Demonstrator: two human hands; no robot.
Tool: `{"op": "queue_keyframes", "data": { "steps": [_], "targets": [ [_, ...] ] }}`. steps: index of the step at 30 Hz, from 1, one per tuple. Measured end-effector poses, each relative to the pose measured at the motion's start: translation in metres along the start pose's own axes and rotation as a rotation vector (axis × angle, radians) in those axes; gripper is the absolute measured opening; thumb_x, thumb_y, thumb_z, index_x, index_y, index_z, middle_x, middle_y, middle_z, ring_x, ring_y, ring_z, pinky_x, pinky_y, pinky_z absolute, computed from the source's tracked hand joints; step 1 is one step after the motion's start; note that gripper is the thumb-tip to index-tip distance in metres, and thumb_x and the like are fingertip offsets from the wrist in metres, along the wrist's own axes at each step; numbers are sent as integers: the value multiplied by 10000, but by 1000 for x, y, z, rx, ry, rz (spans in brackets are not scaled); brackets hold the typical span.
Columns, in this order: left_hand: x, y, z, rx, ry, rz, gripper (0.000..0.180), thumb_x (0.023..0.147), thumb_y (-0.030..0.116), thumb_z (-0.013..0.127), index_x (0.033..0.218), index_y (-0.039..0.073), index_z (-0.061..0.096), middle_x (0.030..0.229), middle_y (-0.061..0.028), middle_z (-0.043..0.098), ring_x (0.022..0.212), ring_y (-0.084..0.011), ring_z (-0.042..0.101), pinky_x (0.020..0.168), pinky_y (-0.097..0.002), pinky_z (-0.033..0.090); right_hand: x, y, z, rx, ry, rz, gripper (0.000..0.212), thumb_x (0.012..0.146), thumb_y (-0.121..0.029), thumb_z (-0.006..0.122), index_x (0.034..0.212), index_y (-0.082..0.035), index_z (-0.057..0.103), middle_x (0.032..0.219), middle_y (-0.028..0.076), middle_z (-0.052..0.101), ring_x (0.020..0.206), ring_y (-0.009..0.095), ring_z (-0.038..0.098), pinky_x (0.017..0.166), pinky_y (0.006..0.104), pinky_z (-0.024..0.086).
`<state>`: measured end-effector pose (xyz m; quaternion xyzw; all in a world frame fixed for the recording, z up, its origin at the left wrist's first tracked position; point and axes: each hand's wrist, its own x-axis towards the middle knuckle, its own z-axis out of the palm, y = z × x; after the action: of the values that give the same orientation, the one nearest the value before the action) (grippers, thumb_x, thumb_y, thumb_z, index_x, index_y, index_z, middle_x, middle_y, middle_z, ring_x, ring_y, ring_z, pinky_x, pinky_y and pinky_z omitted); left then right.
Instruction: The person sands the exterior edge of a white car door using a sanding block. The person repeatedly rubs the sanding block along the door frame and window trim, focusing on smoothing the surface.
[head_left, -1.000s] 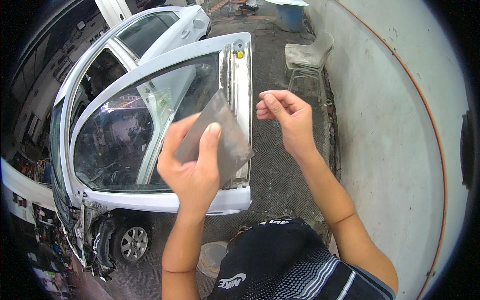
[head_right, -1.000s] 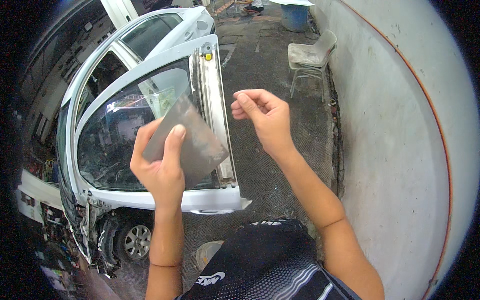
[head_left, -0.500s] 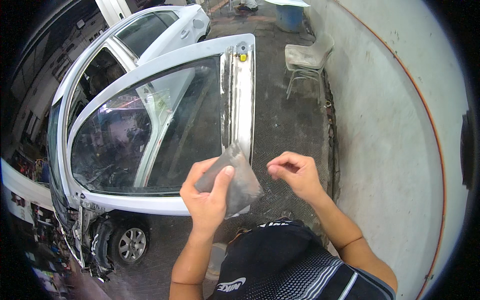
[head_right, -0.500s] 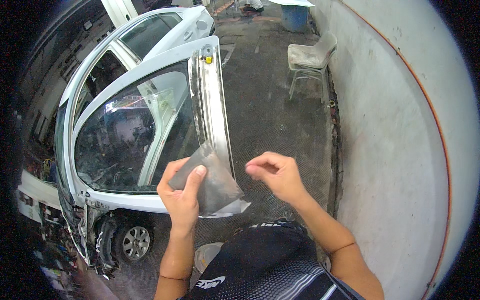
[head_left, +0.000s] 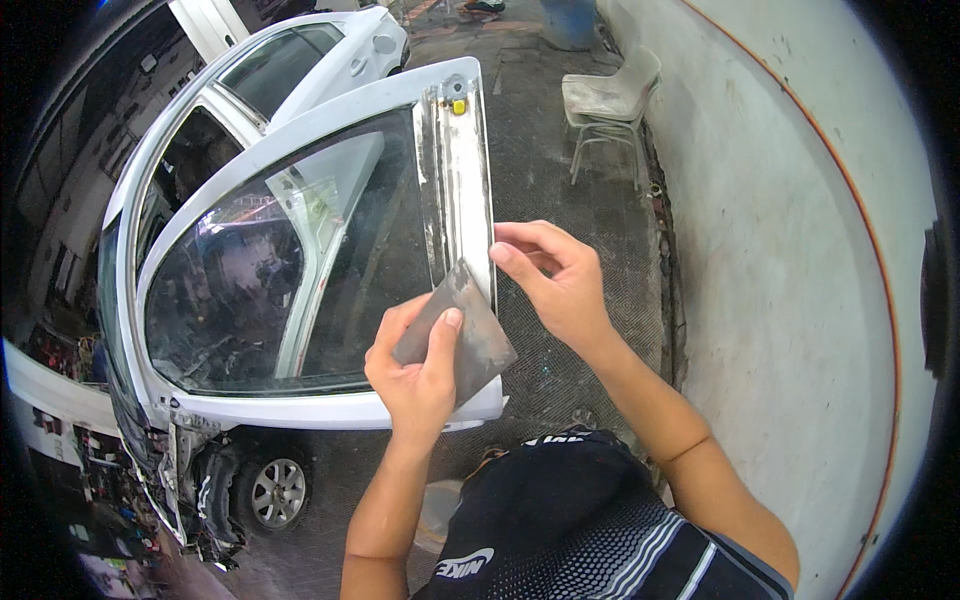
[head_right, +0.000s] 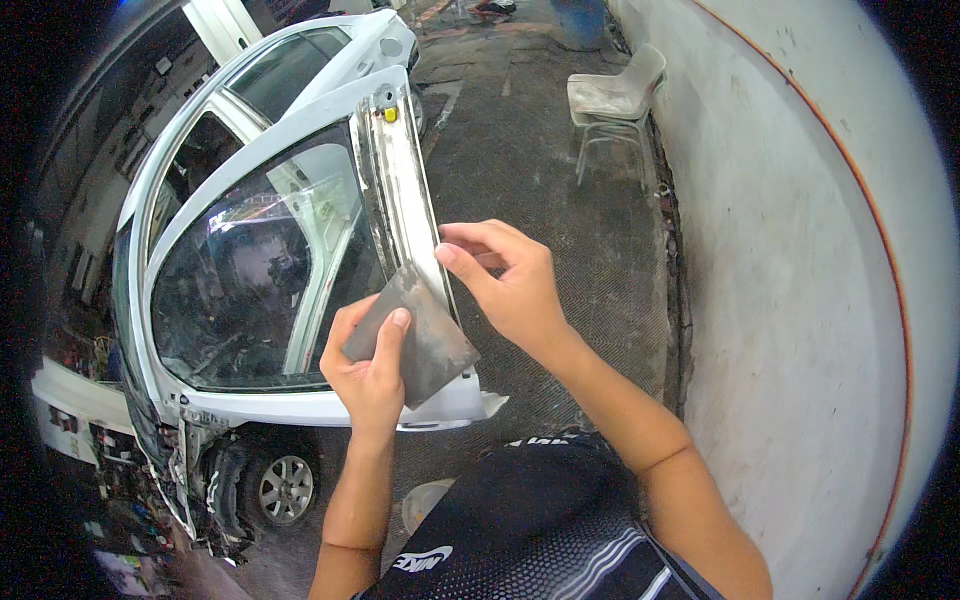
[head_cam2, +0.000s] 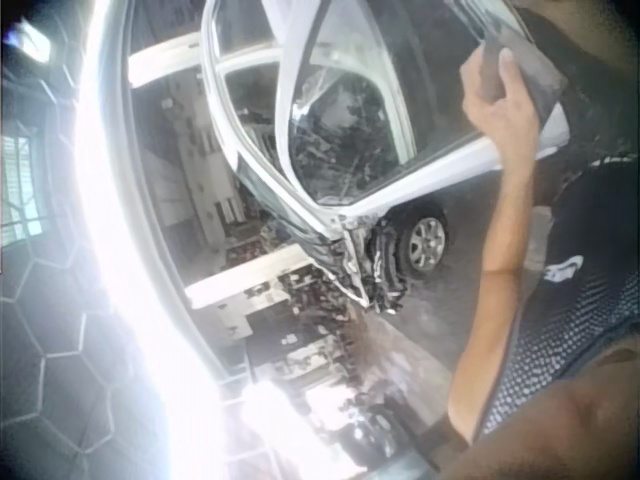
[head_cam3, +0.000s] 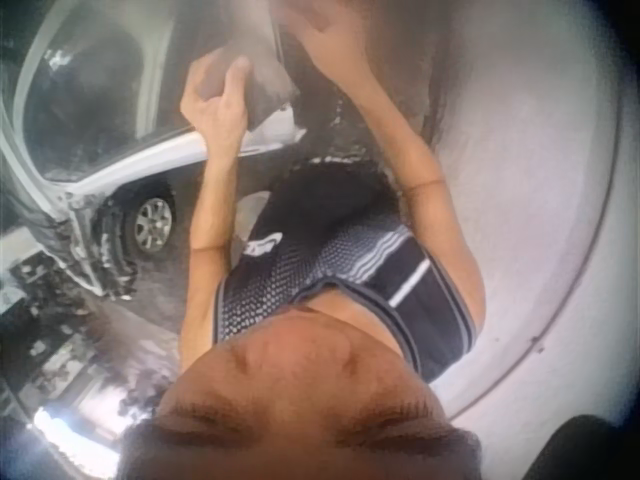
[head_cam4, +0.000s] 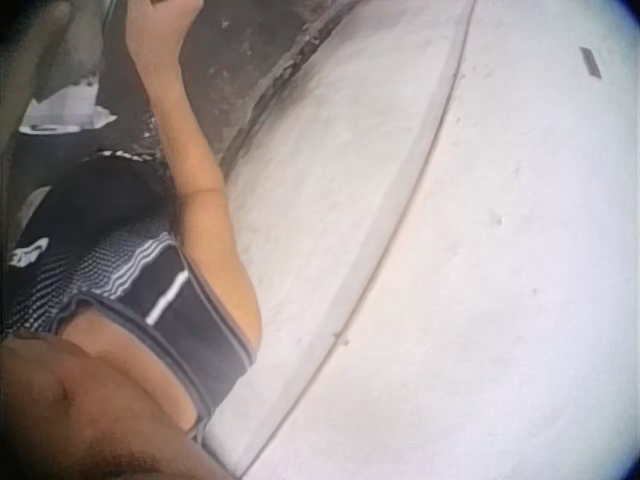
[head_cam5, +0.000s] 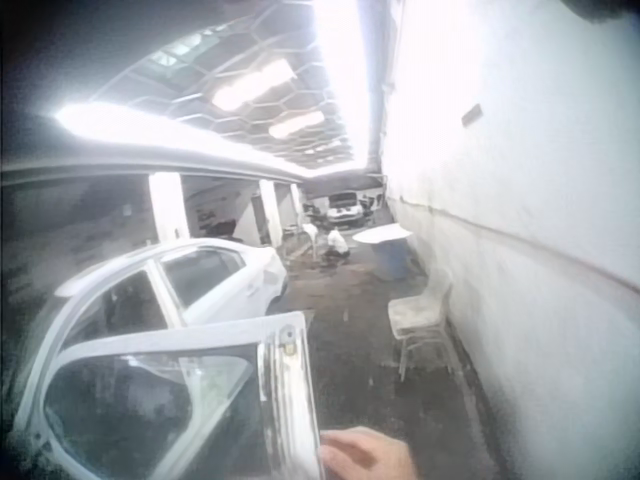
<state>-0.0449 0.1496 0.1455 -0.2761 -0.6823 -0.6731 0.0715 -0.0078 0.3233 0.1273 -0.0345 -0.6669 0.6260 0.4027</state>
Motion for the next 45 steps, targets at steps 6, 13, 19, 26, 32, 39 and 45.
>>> {"op": "queue_keyframes", "data": {
  "steps": [6,13,19,26,32,39,45],
  "targets": [
    [17,-5,3,86,-73,176,167,915,6,731,1073,-48,728,918,-95,756,816,-113,693,751,-260,537,-5,2,-4,-47,-190,87,204,985,-133,716,1093,38,745,865,59,750,794,50,639,696,245,538],
    [24,3,7,181,-115,261,149,913,0,717,1053,-51,719,880,-123,751,789,-140,719,724,-278,552,-5,10,-5,1,-184,70,208,975,-135,720,1097,31,752,840,72,766,726,65,656,653,257,533],
    [33,9,12,238,-136,337,142,908,-8,706,1040,-57,714,860,-135,743,787,-165,737,724,-295,564,-3,14,-5,-14,-142,-17,201,976,-131,717,1100,21,760,827,85,763,723,84,680,652,267,551],
    [41,13,13,217,-168,302,132,902,-26,692,1024,-71,710,871,-149,747,809,-175,751,739,-296,571,1,11,-4,-43,-118,-62,189,976,-126,715,1084,22,761,806,104,754,688,90,675,634,260,540],
    [45,18,14,249,-169,293,134,897,-18,702,1023,-60,716,877,-145,755,813,-181,755,750,-289,568,-1,6,-7,-33,-180,47,195,982,-86,708,1116,50,746,894,88,765,759,94,687,684,255,575],
    [43,13,12,205,-158,297,110,906,-4,710,1008,-46,716,846,-128,751,802,-151,740,726,-283,559,4,2,-9,-39,-185,13,207,986,-104,709,1122,48,748,888,73,761,770,88,684,693,250,566],
    [46,16,13,217,-154,301,114,907,-5,711,1011,-50,717,840,-116,750,776,-128,716,728,-266,545,2,8,-8,-24,-198,31,198,983,-109,714,1106,41,752,865,81,759,747,94,685,685,258,566]
  ]
}}
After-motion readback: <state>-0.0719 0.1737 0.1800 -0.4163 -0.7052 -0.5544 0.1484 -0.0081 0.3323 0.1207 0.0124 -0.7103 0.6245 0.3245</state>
